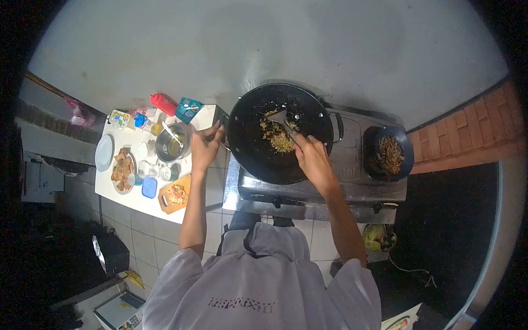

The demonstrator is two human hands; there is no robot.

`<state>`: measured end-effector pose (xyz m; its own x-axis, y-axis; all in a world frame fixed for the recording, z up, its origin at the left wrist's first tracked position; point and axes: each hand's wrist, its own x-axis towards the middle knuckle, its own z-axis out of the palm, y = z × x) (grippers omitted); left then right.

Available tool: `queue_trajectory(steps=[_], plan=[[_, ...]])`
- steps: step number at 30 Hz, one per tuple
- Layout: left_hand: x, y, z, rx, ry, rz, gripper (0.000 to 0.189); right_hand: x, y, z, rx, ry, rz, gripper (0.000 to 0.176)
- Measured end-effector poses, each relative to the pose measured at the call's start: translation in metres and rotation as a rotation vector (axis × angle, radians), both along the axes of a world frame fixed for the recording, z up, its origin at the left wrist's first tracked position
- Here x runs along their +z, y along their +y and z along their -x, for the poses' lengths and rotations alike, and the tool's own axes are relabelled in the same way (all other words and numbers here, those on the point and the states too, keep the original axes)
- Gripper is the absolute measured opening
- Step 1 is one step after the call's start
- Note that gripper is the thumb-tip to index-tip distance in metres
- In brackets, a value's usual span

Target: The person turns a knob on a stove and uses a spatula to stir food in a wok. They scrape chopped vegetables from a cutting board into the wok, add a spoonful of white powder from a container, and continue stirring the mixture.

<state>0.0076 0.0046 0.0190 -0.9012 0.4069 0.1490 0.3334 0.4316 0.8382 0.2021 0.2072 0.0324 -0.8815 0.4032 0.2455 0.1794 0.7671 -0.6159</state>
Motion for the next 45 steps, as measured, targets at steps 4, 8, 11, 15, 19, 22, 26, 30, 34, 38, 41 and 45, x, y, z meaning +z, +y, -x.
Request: queue_trajectory(steps=[4,8,11,15,19,22,26,30,34,38,41,45], plan=[[-0.004,-0.001,0.0,-0.001,0.008,-0.029,0.029,0.004,0.003,0.009,-0.018,0.041,-0.008,0.029],[-0.006,-0.001,0.0,0.005,-0.016,-0.041,0.029,0.002,0.009,0.015,0.019,0.075,-0.039,0.031],[-0.006,-0.002,-0.002,0.003,-0.027,-0.027,0.029,0.007,0.009,0.022,-0.009,0.087,-0.055,0.029],[-0.005,-0.002,-0.002,0.007,-0.015,-0.024,0.029,0.012,0.011,0.029,0.005,0.087,-0.073,0.026],[-0.006,-0.003,-0.001,-0.005,-0.037,-0.026,0.029,0.015,0.015,0.031,-0.008,0.06,-0.059,0.024],[-0.01,-0.003,0.0,-0.003,-0.034,-0.047,0.029,0.017,0.017,0.03,-0.008,0.094,-0.048,0.023],[-0.01,-0.002,-0.001,-0.004,-0.021,-0.073,0.029,0.016,0.022,0.027,-0.014,0.12,-0.054,0.022],[-0.007,-0.002,-0.002,-0.006,-0.013,-0.066,0.029,0.017,0.026,0.023,-0.029,0.138,-0.04,0.022],[-0.008,-0.002,-0.002,-0.009,-0.028,-0.084,0.029,0.027,0.027,0.011,-0.022,0.156,-0.026,0.022],[-0.012,-0.003,-0.001,-0.005,-0.037,-0.082,0.03,0.041,0.019,-0.013,-0.034,0.092,0.007,0.023],[-0.013,-0.002,-0.001,-0.002,-0.032,-0.079,0.029,0.044,-0.002,-0.037,-0.012,-0.039,0.004,0.024],[-0.016,-0.003,0.0,-0.006,-0.009,-0.07,0.029,0.044,-0.029,-0.065,-0.031,-0.12,-0.02,0.024]])
